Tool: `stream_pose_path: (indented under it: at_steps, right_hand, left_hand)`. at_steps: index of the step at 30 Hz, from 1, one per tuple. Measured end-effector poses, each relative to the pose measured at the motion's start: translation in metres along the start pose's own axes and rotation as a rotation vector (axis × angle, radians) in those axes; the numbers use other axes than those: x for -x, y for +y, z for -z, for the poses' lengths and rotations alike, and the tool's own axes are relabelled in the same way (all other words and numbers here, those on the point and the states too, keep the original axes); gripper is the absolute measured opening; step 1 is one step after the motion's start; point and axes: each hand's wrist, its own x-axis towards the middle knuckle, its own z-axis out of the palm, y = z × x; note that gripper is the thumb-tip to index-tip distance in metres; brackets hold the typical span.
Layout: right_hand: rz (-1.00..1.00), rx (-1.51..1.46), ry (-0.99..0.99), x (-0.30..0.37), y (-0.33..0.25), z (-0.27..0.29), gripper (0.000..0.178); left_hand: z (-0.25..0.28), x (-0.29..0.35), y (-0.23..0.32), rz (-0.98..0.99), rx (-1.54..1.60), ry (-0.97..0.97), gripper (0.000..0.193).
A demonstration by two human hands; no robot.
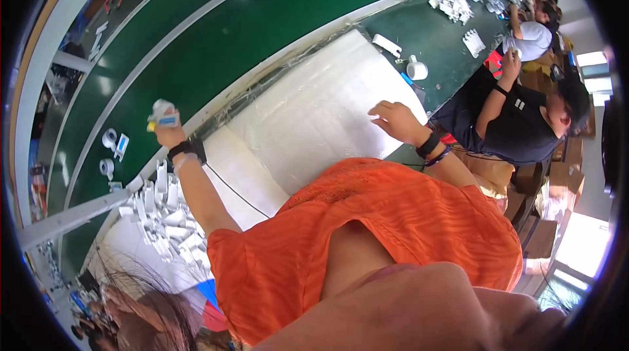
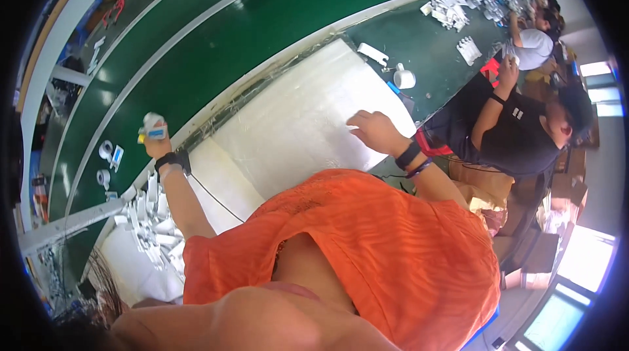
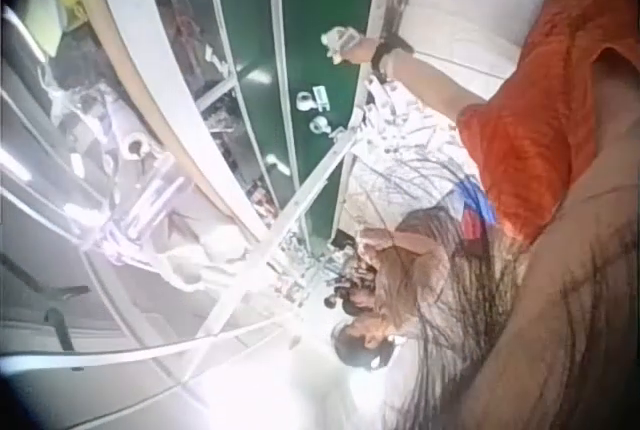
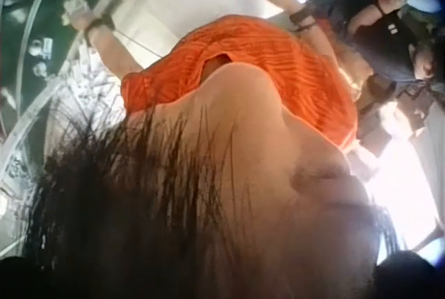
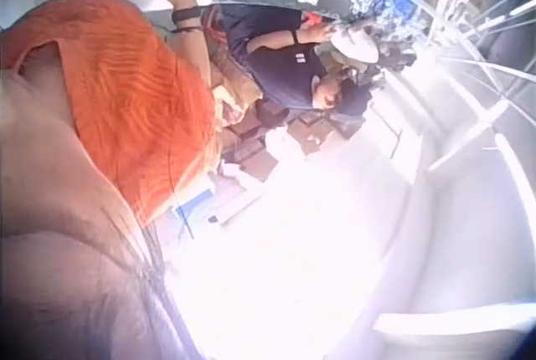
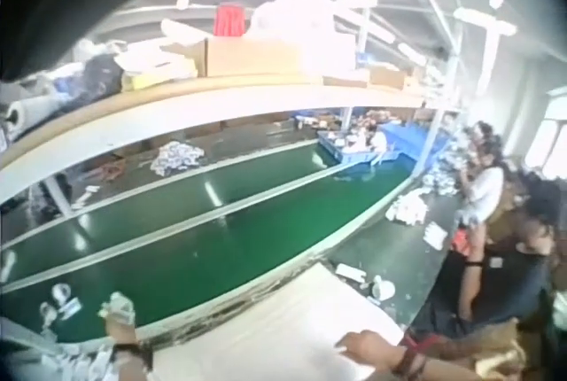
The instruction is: Assembling small handheld fans on an electronics factory production line.
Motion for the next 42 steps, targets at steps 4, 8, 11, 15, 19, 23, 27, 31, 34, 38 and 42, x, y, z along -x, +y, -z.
stream_pose_path:
  at_steps: [4, 8, 11, 15, 19, 23, 27, 31, 34, 38, 42]
  right_hand:
    - [-0.257, -0.100, 0.001, 0.032, -0.002, 0.010, 0.015]
    - [-0.120, -0.202, 0.037, 0.020, 0.018, 0.022, 0.013]
    - [-0.014, -0.199, 0.034, -0.007, 0.059, 0.038, 0.016]
    - [0.117, -0.070, -0.005, -0.045, 0.113, 0.090, 0.023]
    - [0.130, -0.032, -0.004, -0.078, 0.196, 0.147, 0.024]
    - [0.088, -0.236, 0.004, -0.117, 0.328, 0.172, 0.026]
    - [-0.248, -0.678, -0.073, -0.147, 0.441, 0.199, 0.042]
    - [-0.514, -0.899, -0.021, -0.191, 0.564, 0.221, 0.038]
    - [-0.589, -0.922, 0.037, -0.235, 0.617, 0.227, 0.039]
    - [-0.643, -0.815, -0.013, -0.281, 0.664, 0.244, 0.041]
    - [-0.673, -0.404, 0.027, -0.323, 0.724, 0.247, 0.040]
  left_hand:
    - [-0.052, 0.040, -0.007, -0.072, -0.614, 0.042, 0.034]
    - [-0.138, 0.118, 0.024, 0.526, 0.578, -0.245, 0.024]
    - [-0.221, 0.166, 0.088, 0.760, 0.463, -0.248, 0.025]
    - [-0.300, 0.205, 0.106, 0.563, 0.114, -0.599, 0.029]
    - [-0.385, 0.248, 0.097, 0.631, -0.141, -0.821, 0.038]
    - [-0.452, 0.260, 0.082, 0.807, -0.388, -0.958, 0.047]
    - [-0.470, 0.252, 0.073, 1.040, -0.541, -0.850, 0.070]
    - [-0.487, 0.251, 0.070, 1.092, -0.633, -0.815, 0.075]
    - [-0.489, 0.243, 0.069, 1.180, -0.687, -0.774, 0.069]
    - [-0.487, 0.236, 0.062, 1.225, -0.686, -0.775, 0.080]
    - [-0.487, 0.235, 0.065, 1.205, -0.691, -0.747, 0.084]
